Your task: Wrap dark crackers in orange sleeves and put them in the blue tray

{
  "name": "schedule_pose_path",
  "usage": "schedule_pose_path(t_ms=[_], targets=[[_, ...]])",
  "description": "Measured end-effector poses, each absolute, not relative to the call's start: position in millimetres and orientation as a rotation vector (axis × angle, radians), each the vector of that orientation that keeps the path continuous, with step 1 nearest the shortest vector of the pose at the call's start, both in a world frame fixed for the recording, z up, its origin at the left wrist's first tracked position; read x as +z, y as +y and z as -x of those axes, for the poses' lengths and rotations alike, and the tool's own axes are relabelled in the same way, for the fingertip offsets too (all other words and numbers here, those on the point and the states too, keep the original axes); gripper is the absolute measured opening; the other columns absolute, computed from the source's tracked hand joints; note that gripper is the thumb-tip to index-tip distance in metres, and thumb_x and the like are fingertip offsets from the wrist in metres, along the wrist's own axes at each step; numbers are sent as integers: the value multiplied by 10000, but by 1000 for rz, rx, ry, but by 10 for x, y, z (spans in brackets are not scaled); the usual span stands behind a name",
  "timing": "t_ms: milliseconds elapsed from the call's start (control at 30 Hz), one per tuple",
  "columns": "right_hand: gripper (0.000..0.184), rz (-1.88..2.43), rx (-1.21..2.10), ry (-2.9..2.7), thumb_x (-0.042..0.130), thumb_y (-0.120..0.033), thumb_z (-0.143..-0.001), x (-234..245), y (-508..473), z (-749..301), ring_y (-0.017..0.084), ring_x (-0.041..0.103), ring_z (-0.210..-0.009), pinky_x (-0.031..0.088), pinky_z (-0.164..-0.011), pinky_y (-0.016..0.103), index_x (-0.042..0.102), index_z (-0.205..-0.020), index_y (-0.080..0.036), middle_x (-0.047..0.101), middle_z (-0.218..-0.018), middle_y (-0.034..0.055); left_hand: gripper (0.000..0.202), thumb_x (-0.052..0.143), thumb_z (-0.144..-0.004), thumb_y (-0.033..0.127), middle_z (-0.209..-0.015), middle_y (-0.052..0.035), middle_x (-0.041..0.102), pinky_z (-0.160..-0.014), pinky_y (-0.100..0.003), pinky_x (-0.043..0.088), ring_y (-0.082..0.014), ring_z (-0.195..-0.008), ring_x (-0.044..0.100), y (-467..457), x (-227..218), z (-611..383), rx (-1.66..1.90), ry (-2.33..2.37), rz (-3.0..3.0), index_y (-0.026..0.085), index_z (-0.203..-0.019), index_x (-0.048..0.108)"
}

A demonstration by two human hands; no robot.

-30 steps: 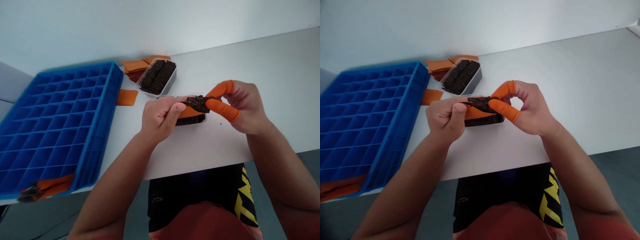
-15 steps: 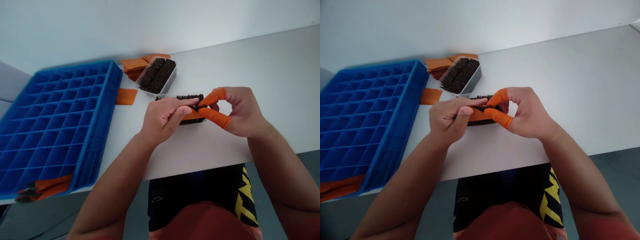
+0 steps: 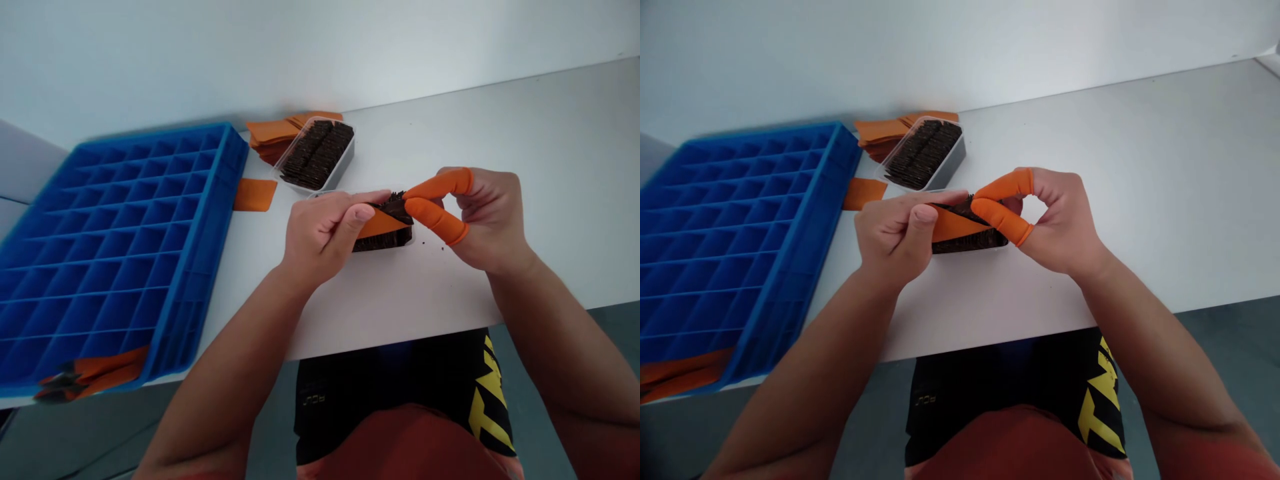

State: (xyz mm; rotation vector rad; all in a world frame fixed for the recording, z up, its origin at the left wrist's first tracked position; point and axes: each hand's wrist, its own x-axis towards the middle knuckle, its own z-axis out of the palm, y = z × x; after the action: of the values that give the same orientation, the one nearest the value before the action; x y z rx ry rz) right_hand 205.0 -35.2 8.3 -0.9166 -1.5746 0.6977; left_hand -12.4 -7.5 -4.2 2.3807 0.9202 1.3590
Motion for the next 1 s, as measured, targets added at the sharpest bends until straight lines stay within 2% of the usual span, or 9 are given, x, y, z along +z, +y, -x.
schedule_pose_path(t_ms=[133,400,533,667,867,1000], targets=[[140,888,706,-1606,826,-401,-820,74,-361,-2011,128,570,-625,540,-634,332,772,-810,-272,682,-690,-27,381,481,-1056,460,-719,-18,756,-667,-286,589,-172,-807,754,-77,-47,119,1313,906,-2399,283,-1145,807],[158,928,722,-1550,863,-393,-783,35,-348,-1979,118,551,-622,515,-616,309,787,-833,-263,710,-733,-21,358,492,-1060,429,-719,-25,760,-617,-275,568,-162,-761,752,-62,-52,107,1325,793,-2386,279,-1154,803],[179,880,746,-1584,816,-436,-827,31,-347,-2012,118,543,-624,504,-633,311,790,-861,-262,670,-696,-28,395,486,-1056,482,-769,-33,787,-617,-271,578,-171,-786,766,-62,-50,126,1310,888,-2324,268,-1141,807],[161,800,711,-1711,757,-416,-883,37,-351,-2040,120,558,-640,493,-642,306,793,-934,-267,656,-690,-32,416,483,-1056,493,-864,-47,814,-621,-262,575,-175,-832,775,-62,-53,133,1342,933,-2290,248,-1139,808],[182,742,631,-1856,732,-426,-900,44,-333,-2079,117,537,-613,479,-630,300,772,-1022,-296,628,-682,-44,437,460,-1063,512,-890,-44,821,-583,-256,558,-153,-754,756,-69,-46,126,1314,927,-2262,251,-1143,801],[227,742,533,-1930,750,-461,-870,53,-320,-2100,133,552,-666,497,-658,323,767,-1049,-321,653,-799,-16,388,487,-1062,480,-802,-21,805,-533,-262,545,-136,-640,723,-76,-42,128,1327,892,-2251,264,-1153,797]])
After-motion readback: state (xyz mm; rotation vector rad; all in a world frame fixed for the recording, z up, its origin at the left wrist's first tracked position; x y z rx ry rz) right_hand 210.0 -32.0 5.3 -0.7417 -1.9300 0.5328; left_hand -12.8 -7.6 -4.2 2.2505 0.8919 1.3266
